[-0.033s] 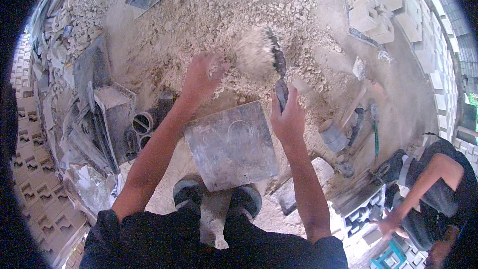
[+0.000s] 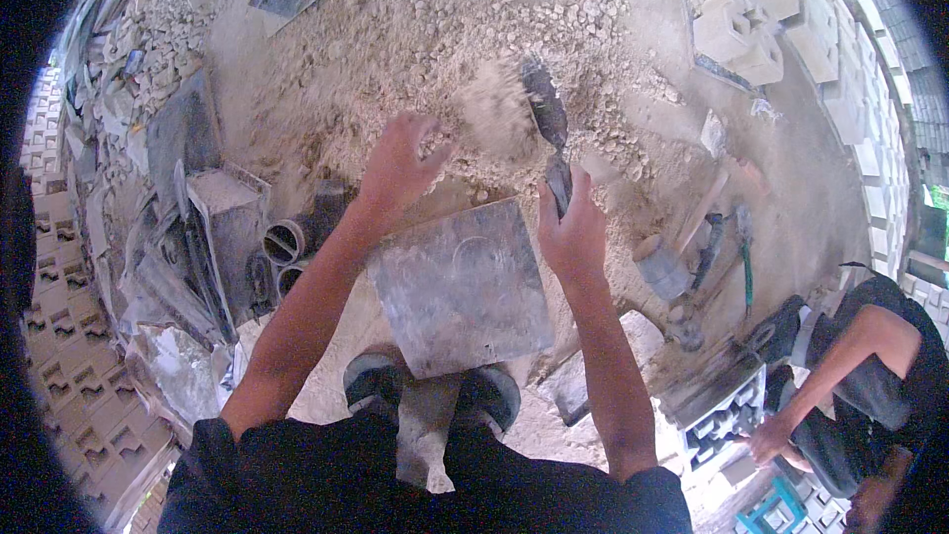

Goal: The person assembles and disassembles a brick mold, removes a finished brick, and then begins cleaning the mold pieces using a trowel and their hands.

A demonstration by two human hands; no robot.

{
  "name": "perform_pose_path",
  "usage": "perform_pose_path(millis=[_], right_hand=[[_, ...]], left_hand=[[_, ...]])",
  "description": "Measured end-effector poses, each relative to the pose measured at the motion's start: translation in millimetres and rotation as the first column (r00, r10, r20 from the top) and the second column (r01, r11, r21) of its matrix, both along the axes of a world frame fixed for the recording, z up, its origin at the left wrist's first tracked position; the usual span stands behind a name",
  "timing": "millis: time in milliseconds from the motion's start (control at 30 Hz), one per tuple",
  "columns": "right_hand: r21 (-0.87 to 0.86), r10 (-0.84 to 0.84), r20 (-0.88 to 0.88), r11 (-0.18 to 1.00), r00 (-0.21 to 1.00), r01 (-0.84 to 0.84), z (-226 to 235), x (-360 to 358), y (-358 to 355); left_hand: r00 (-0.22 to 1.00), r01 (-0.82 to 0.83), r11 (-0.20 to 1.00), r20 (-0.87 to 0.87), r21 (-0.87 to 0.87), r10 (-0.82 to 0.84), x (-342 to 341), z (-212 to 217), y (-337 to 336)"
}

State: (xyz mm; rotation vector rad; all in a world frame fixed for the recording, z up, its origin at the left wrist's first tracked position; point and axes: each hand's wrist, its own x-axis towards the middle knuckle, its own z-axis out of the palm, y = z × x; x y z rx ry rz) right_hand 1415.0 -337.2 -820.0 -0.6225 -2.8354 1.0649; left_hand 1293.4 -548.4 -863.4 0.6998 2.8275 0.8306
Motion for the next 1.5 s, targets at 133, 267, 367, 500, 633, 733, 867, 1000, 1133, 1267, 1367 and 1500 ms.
perform_pose_path(millis=[133, 267, 367, 500, 633, 733, 867, 1000, 1133, 1267, 1367, 1500], right_hand=[[-0.002, -0.051, -0.088, 0.999, 0.995, 0.051, -14.4, 6.3, 4.0], [-0.056, -0.061, -0.066, 0.997, 0.996, 0.057, -8.5, 11.2, -9.1], [-0.091, -0.081, -0.066, 0.993, 0.995, 0.075, -8.2, 16.8, -11.7], [-0.099, -0.118, -0.032, 0.989, 0.992, 0.115, -18.1, 27.5, -5.4], [-0.127, -0.151, -0.065, 0.982, 0.986, 0.142, -8.5, 27.7, -8.2], [-0.108, -0.152, -0.076, 0.984, 0.985, 0.144, -18.0, 30.2, -2.8], [-0.099, -0.140, -0.023, 0.986, 0.990, 0.137, -21.4, 32.2, -4.1], [-0.122, -0.120, -0.010, 0.985, 0.993, 0.118, -15.6, 32.2, -12.0], [-0.125, -0.121, -0.026, 0.985, 0.992, 0.117, -13.4, 31.9, -14.6], [-0.127, -0.115, -0.043, 0.986, 0.992, 0.109, -0.9, 30.2, -20.3], [-0.104, -0.061, -0.256, 0.994, 0.965, 0.036, 2.4, 26.9, -29.0], [0.136, 0.159, 0.048, 0.977, 0.986, -0.164, -21.7, 15.7, -24.4]], left_hand=[[0.959, 0.073, 0.996, 0.277, -0.044, -0.058, 28.5, 3.0, 1.6], [0.997, -0.004, 0.999, 0.081, 0.033, 0.001, 31.5, -29.4, -6.0], [0.987, 0.038, 0.995, 0.150, 0.093, -0.052, 26.8, -24.1, -3.1], [0.807, -0.332, 0.863, 0.588, 0.382, 0.051, 18.6, -7.7, -0.7], [0.413, -0.756, 0.272, 0.756, 0.595, -0.507, -6.3, -22.2, -13.6], [0.370, -0.812, 0.250, 0.796, 0.528, -0.479, -8.3, 0.4, -2.2], [0.341, -0.820, 0.370, 0.891, 0.437, -0.299, -2.0, 30.8, 8.0], [0.371, -0.733, 0.477, 0.872, 0.485, -0.318, 1.4, 11.5, -4.3], [0.371, -0.720, 0.544, 0.901, 0.431, -0.224, -14.1, 2.1, -0.8], [0.686, -0.511, 0.569, 0.704, 0.644, -0.181, -24.2, 17.7, 23.7], [0.786, -0.415, 0.669, 0.613, 0.617, -0.079, -26.7, 24.2, 25.3], [0.840, -0.441, 0.596, 0.543, 0.671, 0.011, -31.5, -5.0, 17.6]])
